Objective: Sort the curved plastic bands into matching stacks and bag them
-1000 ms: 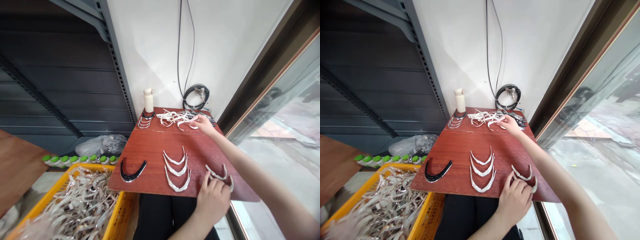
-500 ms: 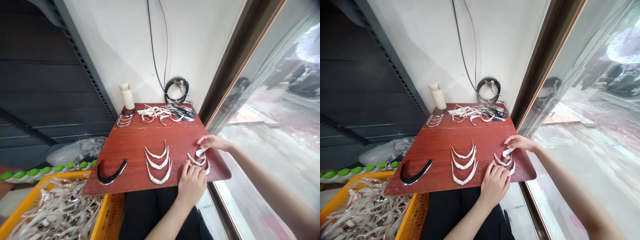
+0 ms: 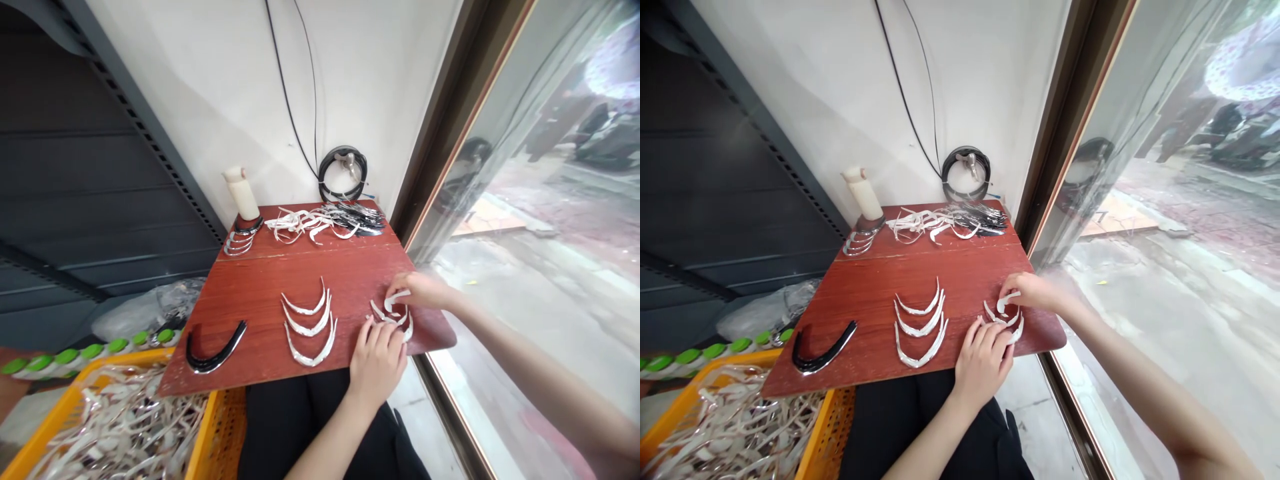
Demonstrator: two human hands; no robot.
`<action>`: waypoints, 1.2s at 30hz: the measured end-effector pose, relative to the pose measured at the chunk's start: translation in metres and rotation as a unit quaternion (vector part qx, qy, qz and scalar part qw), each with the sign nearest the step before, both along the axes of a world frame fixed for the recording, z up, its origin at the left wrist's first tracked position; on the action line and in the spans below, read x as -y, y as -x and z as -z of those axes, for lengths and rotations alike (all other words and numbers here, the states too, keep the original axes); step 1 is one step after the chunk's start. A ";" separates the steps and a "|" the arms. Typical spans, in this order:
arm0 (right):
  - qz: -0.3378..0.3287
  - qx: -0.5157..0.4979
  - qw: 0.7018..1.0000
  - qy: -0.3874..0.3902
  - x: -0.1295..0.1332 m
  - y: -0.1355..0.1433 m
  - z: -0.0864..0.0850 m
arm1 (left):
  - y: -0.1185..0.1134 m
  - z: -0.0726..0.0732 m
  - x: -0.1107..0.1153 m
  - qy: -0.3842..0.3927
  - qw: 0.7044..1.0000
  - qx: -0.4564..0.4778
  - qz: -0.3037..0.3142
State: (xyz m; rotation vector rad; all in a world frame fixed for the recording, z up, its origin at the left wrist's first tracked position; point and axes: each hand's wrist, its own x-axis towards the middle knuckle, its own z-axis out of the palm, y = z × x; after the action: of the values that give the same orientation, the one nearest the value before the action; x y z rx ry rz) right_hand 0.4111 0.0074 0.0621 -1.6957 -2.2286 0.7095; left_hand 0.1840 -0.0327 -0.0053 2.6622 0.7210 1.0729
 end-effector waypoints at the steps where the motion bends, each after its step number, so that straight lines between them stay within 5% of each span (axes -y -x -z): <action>1: 0.005 -0.003 1.000 0.007 -0.001 0.000 0.001 | 0.000 0.000 0.000 0.001 1.000 -0.001 0.000; 9: 0.090 -0.082 0.985 0.126 -0.007 -0.005 -0.002 | 0.001 0.000 -0.001 -0.001 1.000 -0.009 0.005; 15: 0.230 -0.179 0.955 -0.064 -0.005 0.004 -0.009 | 0.001 0.000 0.000 -0.015 1.000 -0.013 -0.005; 19: 0.165 -0.153 0.963 -0.148 -0.002 0.014 0.000 | 0.001 0.000 -0.001 -0.015 1.000 -0.017 -0.002; 24: 0.043 -0.118 0.990 -0.058 0.009 0.017 0.007 | 0.001 0.002 -0.001 -0.018 1.000 -0.021 -0.003; 31: 0.073 -0.021 0.997 0.010 0.014 0.001 -0.013 | 0.001 0.001 0.000 -0.014 1.000 -0.019 -0.003; 36: 0.024 0.002 0.995 0.094 0.017 -0.010 -0.013 | 0.001 0.001 0.000 -0.009 1.000 -0.018 -0.002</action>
State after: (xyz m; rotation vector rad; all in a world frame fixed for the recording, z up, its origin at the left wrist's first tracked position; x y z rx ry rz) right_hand 0.4207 -0.0093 0.0751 -1.8303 -2.1755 0.9300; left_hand 0.1829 -0.0324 -0.0064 2.7019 0.7278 1.0400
